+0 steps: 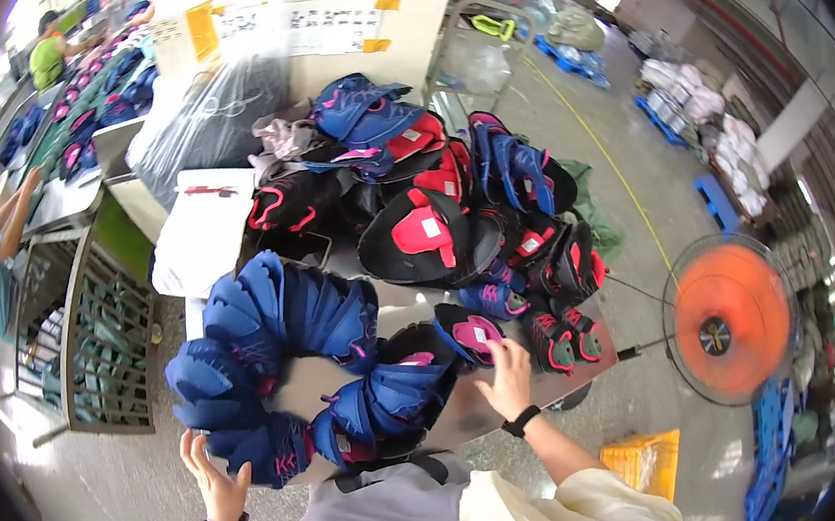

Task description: Organizing, tying, and placing shoe components onto a conveyor belt in a factory setting.

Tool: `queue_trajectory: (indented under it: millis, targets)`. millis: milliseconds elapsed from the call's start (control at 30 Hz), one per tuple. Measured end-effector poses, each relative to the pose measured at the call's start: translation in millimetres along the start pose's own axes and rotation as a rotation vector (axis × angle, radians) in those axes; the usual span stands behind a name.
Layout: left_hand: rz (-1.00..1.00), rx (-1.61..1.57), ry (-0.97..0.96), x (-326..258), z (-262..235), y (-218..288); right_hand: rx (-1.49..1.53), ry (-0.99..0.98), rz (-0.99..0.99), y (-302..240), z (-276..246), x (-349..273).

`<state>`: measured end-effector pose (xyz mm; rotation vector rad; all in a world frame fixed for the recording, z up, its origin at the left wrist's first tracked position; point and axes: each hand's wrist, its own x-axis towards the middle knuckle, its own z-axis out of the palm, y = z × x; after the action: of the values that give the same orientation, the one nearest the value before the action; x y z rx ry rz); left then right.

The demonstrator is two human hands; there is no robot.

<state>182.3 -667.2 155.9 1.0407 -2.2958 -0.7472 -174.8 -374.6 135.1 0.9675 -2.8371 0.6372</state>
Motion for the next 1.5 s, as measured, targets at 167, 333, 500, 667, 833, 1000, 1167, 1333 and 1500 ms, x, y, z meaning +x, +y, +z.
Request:
queue_trajectory:
  millis: [167,333,500,667,833,1000,1167,1333,1500]
  targets:
    - [0.122,0.178,-0.069,57.3,-7.3,46.7,-0.185,-0.005,-0.116,26.6,26.9,10.3]
    - [0.098,0.249,-0.180,62.0,-6.2,70.1,0.420,0.185,0.077,51.6,10.5,28.3]
    - [0.066,0.310,-0.170,48.6,4.6,92.6,1.430,0.124,0.453,96.2,-19.4,65.1]
    - [0.104,0.090,-0.282,59.1,20.5,125.8,1.509,0.001,0.637,154.8,-8.5,110.3]
    - [0.294,0.136,-0.456,67.4,29.9,153.4,1.579,0.089,0.655,154.8,-5.2,114.7]
    - [0.382,0.187,-0.535,93.6,24.7,140.5,1.709,0.384,0.325,134.7,-51.7,135.5]
    - [0.413,0.152,-0.468,154.2,28.4,116.2,1.174,0.181,0.432,166.5,-46.9,146.5]
    - [0.422,0.281,-0.432,213.8,49.1,88.5,1.209,0.211,0.651,183.6,-5.2,115.9]
    - [0.568,0.535,-0.637,219.4,80.4,79.1,0.091,0.670,0.236,96.8,-23.4,111.5]
